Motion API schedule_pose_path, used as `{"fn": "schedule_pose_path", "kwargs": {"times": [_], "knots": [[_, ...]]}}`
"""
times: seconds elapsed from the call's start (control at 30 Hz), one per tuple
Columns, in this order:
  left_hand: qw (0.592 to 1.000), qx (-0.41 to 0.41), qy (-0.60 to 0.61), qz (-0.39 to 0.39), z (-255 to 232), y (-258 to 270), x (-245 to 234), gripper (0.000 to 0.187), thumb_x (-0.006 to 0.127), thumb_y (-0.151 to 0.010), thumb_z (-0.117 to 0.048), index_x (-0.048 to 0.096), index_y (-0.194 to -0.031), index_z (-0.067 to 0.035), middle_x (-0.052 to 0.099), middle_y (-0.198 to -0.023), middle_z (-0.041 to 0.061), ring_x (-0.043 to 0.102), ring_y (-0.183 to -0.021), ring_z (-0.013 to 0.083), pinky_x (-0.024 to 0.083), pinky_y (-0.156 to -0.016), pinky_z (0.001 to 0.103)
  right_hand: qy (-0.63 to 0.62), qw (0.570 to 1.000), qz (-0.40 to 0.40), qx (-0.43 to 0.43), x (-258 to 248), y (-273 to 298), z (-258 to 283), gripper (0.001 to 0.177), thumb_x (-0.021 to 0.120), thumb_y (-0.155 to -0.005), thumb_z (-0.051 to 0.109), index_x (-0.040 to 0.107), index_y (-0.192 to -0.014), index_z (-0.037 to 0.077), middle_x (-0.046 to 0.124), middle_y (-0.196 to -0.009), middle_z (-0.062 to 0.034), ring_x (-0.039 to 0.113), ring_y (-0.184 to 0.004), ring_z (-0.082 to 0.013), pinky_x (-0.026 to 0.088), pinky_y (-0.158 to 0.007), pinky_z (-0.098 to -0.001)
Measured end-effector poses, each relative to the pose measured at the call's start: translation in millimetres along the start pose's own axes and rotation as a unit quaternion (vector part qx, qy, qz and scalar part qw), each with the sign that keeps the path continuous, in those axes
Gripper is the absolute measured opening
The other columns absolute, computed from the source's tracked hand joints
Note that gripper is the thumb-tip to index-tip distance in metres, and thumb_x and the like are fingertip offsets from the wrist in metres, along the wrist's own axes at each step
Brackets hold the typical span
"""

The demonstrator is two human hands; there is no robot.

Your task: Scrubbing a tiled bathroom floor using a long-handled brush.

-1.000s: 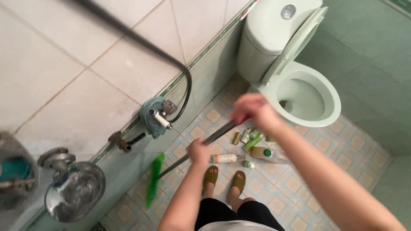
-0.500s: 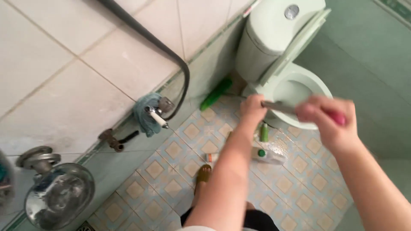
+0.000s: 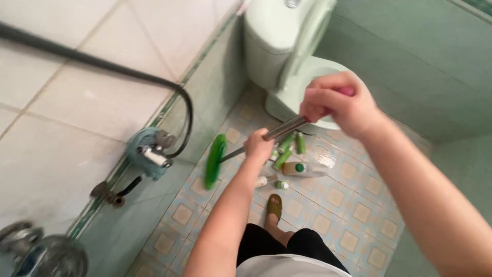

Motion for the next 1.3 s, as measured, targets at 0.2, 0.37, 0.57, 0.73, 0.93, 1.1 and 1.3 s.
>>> {"fn": "schedule_pose_path", "kwargs": {"times": [0.2, 0.37, 0.57, 0.73, 0.93, 1.1, 1.3], "knots": [[0.978, 0.031, 0.130, 0.161, -98, 29, 95, 0.012, 0.066, -0.090, -0.026, 0.073, -0.095, -0.018, 0.074, -0.085, 0.008, 0.071, -0.086, 0.0253, 0.052, -0.080, 0.041, 0.172, 0.973, -0.149, 0.034, -65, 62, 33, 0.021, 0.061, -0.093, 0.008, 0.069, -0.075, 0.000, 0.067, -0.071, -0.0104, 0.060, -0.064, -0.0186, 0.049, -0.065, -0.0350], [0.966, 0.111, 0.079, 0.219, -139, 39, 125, 0.012, 0.064, -0.088, -0.023, 0.074, -0.091, -0.018, 0.075, -0.087, 0.008, 0.071, -0.088, 0.0249, 0.051, -0.086, 0.043, 0.093, 0.965, -0.239, -0.050, -109, 118, 28, 0.031, 0.055, -0.099, 0.004, 0.059, -0.069, 0.000, 0.059, -0.066, -0.0104, 0.058, -0.064, -0.0223, 0.055, -0.075, -0.0411], [0.949, 0.197, -0.034, 0.246, -153, 10, 116, 0.014, 0.064, -0.089, -0.025, 0.075, -0.086, -0.017, 0.076, -0.087, 0.007, 0.070, -0.092, 0.0240, 0.046, -0.093, 0.043, -0.067, 0.950, -0.240, -0.187, -138, 114, -9, 0.038, 0.052, -0.106, -0.002, 0.054, -0.069, 0.002, 0.058, -0.068, -0.0126, 0.054, -0.061, -0.0220, 0.052, -0.071, -0.0422], [0.957, 0.234, -0.106, 0.137, -71, -65, 99, 0.016, 0.069, -0.086, -0.027, 0.070, -0.098, -0.017, 0.071, -0.097, 0.004, 0.069, -0.092, 0.0234, 0.050, -0.082, 0.042, -0.047, 0.941, -0.268, -0.201, -81, 68, -62, 0.021, 0.059, -0.098, 0.004, 0.061, -0.077, 0.004, 0.063, -0.071, -0.0145, 0.063, -0.061, -0.0257, 0.051, -0.056, -0.0418], [0.972, 0.220, -0.072, -0.028, -40, -112, 82, 0.031, 0.071, -0.089, -0.036, 0.063, -0.076, -0.008, 0.068, -0.090, 0.007, 0.063, -0.099, 0.0307, 0.044, -0.082, 0.050, 0.001, 0.962, -0.121, -0.246, -45, 30, -59, 0.022, 0.065, -0.097, 0.011, 0.060, -0.077, 0.003, 0.061, -0.070, -0.0089, 0.061, -0.074, -0.0209, 0.055, -0.081, -0.0395], [0.945, 0.283, -0.009, -0.163, -73, -131, 65, 0.027, 0.068, -0.090, -0.032, 0.061, -0.075, -0.010, 0.067, -0.093, 0.007, 0.062, -0.101, 0.0328, 0.044, -0.085, 0.050, 0.104, 0.949, -0.079, -0.286, -33, 15, -55, 0.021, 0.061, -0.095, 0.007, 0.058, -0.074, 0.005, 0.064, -0.075, -0.0063, 0.062, -0.074, -0.0182, 0.057, -0.080, -0.0353], [0.975, 0.203, 0.089, -0.019, -47, -145, 80, 0.032, 0.066, -0.094, -0.038, 0.065, -0.087, -0.007, 0.066, -0.093, 0.019, 0.062, -0.092, 0.0429, 0.051, -0.075, 0.051, 0.166, 0.957, -0.070, -0.225, -28, -14, -33, 0.022, 0.060, -0.092, 0.007, 0.055, -0.070, 0.004, 0.060, -0.071, -0.0061, 0.056, -0.067, -0.0149, 0.051, -0.067, -0.0298]]}}
Point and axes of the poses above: each hand's wrist, its own y-axis away from the middle knuckle, its own x-axis out of the palm, z = x × y, the point moved 3 cm from there along -y, towards the middle knuckle
